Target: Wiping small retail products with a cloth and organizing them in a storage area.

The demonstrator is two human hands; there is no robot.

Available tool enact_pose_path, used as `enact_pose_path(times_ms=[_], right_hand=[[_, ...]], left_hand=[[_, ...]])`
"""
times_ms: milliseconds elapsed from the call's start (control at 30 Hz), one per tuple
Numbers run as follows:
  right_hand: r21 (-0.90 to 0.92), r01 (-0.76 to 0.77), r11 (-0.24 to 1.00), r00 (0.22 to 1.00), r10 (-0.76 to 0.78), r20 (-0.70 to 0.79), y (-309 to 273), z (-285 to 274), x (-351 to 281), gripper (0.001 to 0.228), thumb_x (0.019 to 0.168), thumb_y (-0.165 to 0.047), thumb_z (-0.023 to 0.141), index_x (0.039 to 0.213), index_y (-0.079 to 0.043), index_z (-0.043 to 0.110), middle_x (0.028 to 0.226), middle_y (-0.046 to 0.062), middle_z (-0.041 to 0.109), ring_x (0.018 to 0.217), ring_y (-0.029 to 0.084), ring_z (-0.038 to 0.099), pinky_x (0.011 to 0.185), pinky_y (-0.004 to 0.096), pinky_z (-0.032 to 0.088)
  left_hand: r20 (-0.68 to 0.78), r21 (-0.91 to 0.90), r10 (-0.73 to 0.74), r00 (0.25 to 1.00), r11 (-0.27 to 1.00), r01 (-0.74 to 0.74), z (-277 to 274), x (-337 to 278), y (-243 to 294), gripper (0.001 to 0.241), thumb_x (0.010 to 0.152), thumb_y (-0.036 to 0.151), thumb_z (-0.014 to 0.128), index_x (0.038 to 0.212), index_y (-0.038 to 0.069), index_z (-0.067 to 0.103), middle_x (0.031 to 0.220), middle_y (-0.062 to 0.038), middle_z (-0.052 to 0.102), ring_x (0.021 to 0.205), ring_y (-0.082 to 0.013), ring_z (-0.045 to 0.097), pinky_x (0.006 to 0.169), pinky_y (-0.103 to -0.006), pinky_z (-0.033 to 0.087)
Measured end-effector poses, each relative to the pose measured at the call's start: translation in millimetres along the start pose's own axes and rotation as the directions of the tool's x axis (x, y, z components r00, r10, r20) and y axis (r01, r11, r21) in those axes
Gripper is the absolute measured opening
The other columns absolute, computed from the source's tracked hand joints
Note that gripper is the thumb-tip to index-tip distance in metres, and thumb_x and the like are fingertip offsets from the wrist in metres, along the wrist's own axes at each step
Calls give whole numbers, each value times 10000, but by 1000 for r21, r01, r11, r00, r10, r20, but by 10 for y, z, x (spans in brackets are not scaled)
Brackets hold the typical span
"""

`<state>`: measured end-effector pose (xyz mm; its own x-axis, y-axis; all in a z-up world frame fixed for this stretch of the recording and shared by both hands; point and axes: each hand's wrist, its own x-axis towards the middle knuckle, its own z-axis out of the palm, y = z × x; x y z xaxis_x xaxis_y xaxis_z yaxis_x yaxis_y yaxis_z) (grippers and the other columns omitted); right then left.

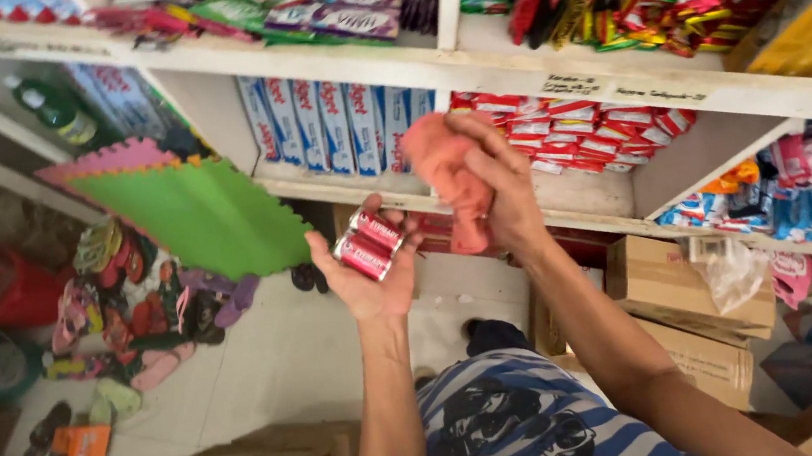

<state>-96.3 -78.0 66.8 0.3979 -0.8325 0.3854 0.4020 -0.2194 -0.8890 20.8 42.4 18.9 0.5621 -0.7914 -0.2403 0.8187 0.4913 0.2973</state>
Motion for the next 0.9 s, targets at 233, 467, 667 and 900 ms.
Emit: enact_pose_path(times_ms=[233, 467, 667, 900], right_hand=[[-292, 201, 935, 921, -78, 382, -63, -252, -242, 606, 972, -418, 497, 1495, -119, 562, 909, 110, 684, 978, 199, 644, 1018, 425, 489], [-263, 708, 655, 570, -312, 760, -78, 448, -315, 572, 1088, -433, 348, 1531, -95, 476, 1242, 217, 634, 1325, 448, 474, 1147, 622, 254], [-309, 568, 762, 717, -275, 640, 78, 494, -11, 389, 1071, -296, 390, 1293, -111, 651, 794, 95, 631, 809, 301, 665, 827, 411, 461], [-239, 730, 641, 629, -490, 604, -196, 637, -322, 351, 1016, -291, 545, 1236, -26, 616, 1093, 183, 574, 1012, 380, 574, 867, 448, 344]], left_hand=[[22, -137, -55, 998, 989, 57, 20, 12, 15, 940, 807, 797, 545, 1260, -22, 630, 1135, -334, 689, 1038, -528, 667, 917, -606, 537], [168, -113, 43, 985, 993, -24, 246, -179, -207, 684, 958, 653, 503, 1324, 79, 564, 1396, -324, 504, 1262, -549, 485, 1103, -606, 368], [18, -53, 51, 999, 997, -50, -38, -35, -292, 517, 905, 550, 635, 1150, 98, 686, 1045, -199, 685, 902, -347, 653, 869, -443, 560], [-129, 107, 57, 990, 993, -44, 42, -51, -204, 598, 865, 707, 606, 1023, 148, 749, 948, -87, 773, 812, -225, 733, 832, -368, 614]])
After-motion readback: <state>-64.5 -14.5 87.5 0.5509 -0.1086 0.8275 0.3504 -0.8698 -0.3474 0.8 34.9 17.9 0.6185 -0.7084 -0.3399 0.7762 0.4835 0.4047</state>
